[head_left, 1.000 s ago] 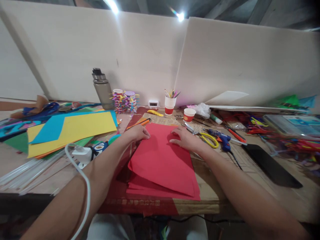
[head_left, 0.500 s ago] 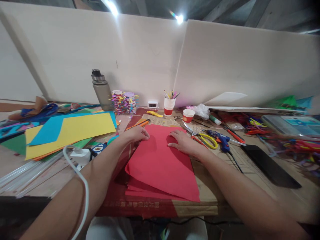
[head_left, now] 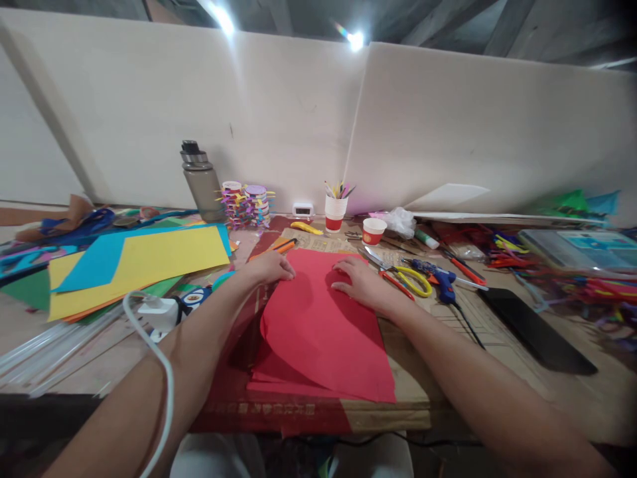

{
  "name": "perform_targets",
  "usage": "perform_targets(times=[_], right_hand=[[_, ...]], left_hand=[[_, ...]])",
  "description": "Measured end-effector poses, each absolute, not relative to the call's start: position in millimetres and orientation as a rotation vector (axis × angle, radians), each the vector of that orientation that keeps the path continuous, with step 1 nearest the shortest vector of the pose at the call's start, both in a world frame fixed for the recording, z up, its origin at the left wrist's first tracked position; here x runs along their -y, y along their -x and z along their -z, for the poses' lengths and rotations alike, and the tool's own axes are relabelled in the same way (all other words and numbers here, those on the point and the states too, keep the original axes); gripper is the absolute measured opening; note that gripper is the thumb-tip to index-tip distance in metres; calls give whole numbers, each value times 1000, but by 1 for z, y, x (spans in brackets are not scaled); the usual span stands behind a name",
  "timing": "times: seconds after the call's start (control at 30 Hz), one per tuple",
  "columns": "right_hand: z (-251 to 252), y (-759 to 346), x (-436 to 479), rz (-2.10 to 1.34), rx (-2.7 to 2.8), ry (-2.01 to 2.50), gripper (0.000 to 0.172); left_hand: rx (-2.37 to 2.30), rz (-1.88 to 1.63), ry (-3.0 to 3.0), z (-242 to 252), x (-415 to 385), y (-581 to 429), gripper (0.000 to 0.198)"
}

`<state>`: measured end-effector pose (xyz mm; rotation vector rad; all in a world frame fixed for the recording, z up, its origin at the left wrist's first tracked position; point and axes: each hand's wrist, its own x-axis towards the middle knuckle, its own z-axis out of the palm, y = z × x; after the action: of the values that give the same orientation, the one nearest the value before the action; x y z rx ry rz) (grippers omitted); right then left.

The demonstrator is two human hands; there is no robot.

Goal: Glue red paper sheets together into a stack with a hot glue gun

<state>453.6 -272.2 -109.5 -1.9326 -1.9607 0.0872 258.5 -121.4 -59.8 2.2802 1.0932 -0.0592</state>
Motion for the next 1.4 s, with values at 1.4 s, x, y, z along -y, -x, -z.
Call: perform_targets(times=[1.4], right_hand=[[86, -471, 282, -528, 2177, 1876, 67]], left_hand=[[-1086, -84, -2068, 67, 121, -260, 10]])
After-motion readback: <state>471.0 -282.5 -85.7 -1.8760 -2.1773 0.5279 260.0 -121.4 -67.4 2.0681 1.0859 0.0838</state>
